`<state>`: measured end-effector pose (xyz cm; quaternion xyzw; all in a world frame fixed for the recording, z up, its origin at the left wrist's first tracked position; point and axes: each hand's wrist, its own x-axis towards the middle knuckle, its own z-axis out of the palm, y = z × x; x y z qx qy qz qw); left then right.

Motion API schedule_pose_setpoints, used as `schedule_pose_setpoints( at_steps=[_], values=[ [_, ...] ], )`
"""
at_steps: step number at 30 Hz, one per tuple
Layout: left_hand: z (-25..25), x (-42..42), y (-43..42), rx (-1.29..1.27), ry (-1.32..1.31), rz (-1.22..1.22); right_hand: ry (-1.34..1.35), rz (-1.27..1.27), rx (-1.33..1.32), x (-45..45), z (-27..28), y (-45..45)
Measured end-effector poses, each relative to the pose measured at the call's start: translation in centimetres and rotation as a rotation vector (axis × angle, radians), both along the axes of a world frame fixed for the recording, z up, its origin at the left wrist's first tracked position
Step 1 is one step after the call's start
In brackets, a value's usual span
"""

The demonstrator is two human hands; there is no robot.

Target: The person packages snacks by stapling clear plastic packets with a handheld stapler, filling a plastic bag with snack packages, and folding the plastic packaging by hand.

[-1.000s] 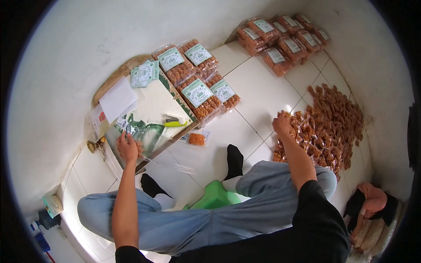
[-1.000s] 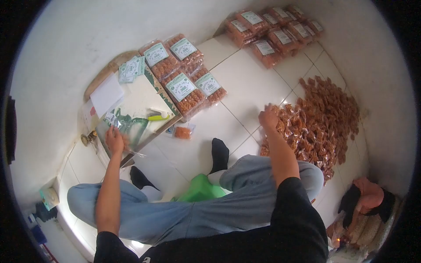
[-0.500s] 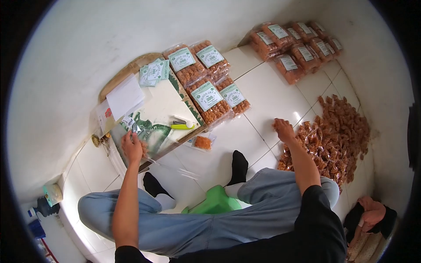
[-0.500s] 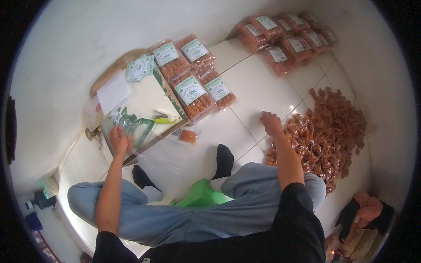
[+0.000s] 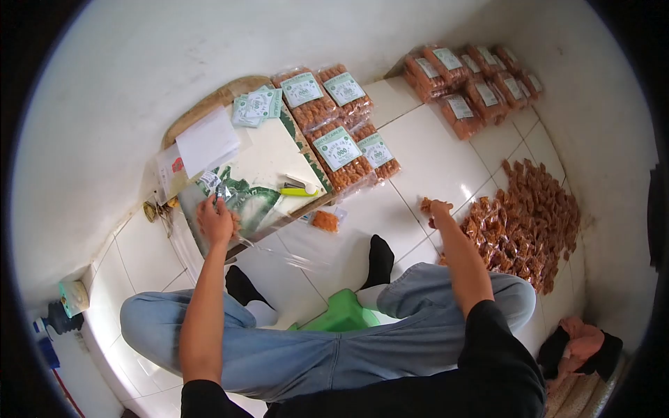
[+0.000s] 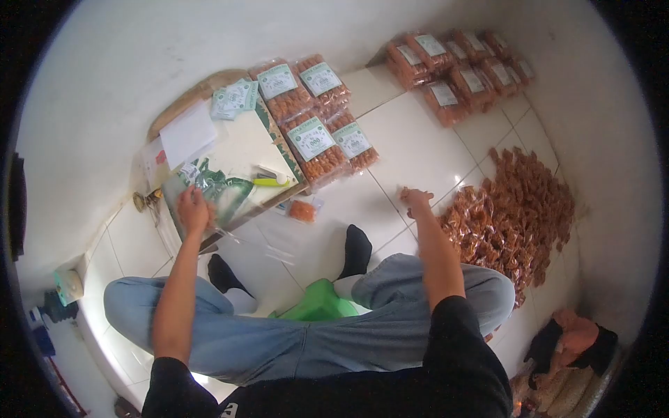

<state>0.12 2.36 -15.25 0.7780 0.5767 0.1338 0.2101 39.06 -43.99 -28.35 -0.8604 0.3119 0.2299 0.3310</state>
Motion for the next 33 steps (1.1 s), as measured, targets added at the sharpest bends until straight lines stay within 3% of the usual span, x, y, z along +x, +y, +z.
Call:
schedule_pose_setpoints(
  at_steps=[1, 2, 5, 7, 8, 22, 24, 28, 33],
  values=[
    [-0.4, 0.2, 0.1, 0.007, -0.009, 0.007, 0.113, -0.068, 0.078, -0.6, 1.6, 1.3],
    [-1.1, 0.1, 0.3, 0.019, -0.003, 0.003, 0.038, 0.103, -0.073, -2.9, 4.5, 3.4],
    [-1.1, -0.5, 0.4, 0.028, 0.034, 0.016, -0.059, 0.692, -0.390, -4.3, 2.2, 4.2],
    [-1.1, -0.4, 0.3, 0.025, -0.005, 0.004, -0.282, 0.703, -0.312, -5.9, 4.0, 4.4],
    [-0.9, -0.4, 0.1, 0.040, 0.011, 0.006, -0.235, 0.870, -0.329, -6.4, 5.1, 4.4],
    [-0.8, 0.0, -0.2, 0.042, 0.022, 0.024, -0.377, 0.961, -0.537, -8.6, 3.8, 2.8],
    [-0.9, -0.1, -0.2, 0.043, 0.030, 0.029, -0.436, 0.820, -0.470, -8.4, 4.7, 2.6],
    [-1.3, -0.2, 0.1, 0.046, 0.008, 0.016, -0.515, 0.796, -0.470, -11.0, 8.3, 2.0],
    [-1.7, -0.4, 0.3, 0.048, 0.011, -0.002, -0.490, 0.789, -0.266, -11.5, 3.4, 0.0]
  ],
)
